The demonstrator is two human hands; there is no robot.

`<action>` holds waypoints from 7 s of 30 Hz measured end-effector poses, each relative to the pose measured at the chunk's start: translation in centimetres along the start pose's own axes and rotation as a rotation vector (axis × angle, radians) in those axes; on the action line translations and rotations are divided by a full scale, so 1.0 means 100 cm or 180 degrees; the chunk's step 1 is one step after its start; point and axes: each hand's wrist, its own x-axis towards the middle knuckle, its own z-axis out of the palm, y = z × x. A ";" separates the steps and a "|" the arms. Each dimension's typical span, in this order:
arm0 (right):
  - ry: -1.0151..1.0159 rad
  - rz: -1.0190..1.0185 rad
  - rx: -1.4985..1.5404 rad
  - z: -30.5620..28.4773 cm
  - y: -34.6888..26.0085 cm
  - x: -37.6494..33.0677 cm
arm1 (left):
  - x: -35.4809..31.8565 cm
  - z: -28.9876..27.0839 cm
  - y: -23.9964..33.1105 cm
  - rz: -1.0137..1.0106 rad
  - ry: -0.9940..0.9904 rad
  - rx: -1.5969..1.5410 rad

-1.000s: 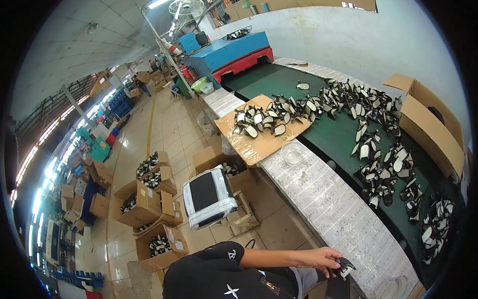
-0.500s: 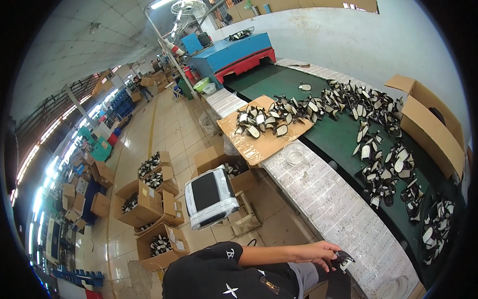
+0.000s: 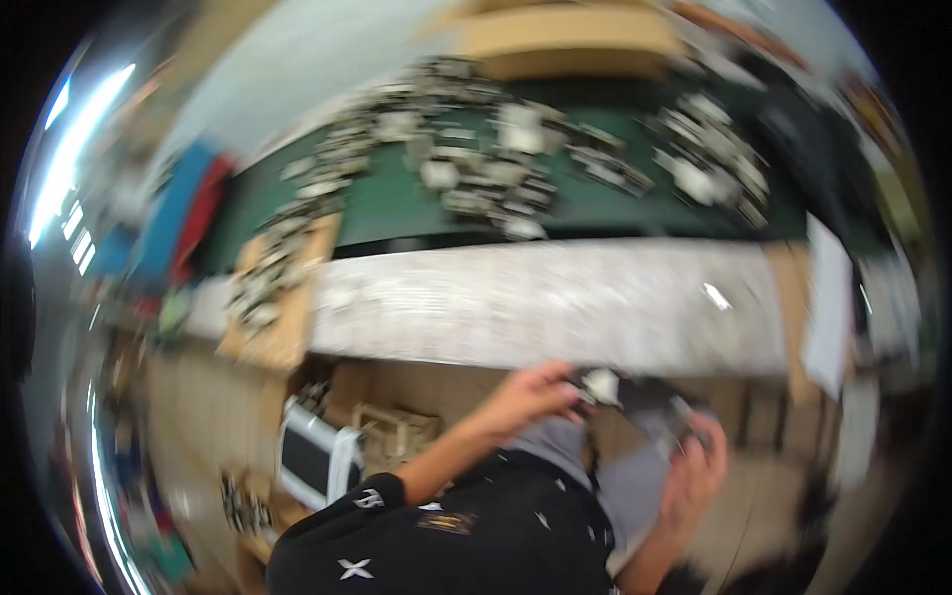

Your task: Applying glue to the edges of shoe components and assembling them.

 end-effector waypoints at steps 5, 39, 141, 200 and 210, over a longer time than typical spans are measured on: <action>0.0524 -0.0813 -0.1005 0.023 -0.028 -0.013 | 0.038 0.025 -0.003 -0.0454 -0.0416 0.0082; 0.0309 -0.0358 0.0041 -0.010 -0.018 -0.035 | 0.062 0.062 -0.021 -0.0774 -0.0923 0.0291; 0.0858 -0.1021 -0.2893 -0.006 -0.033 -0.041 | 0.063 0.070 -0.048 -0.1184 -0.0931 0.0179; 0.1469 -0.0016 0.1347 -0.126 0.099 -0.040 | 0.049 0.105 -0.026 -0.1464 -0.2100 -0.2148; 0.1502 0.0177 0.1248 -0.141 0.142 -0.035 | 0.054 0.120 -0.026 -0.1463 -0.2271 -0.2330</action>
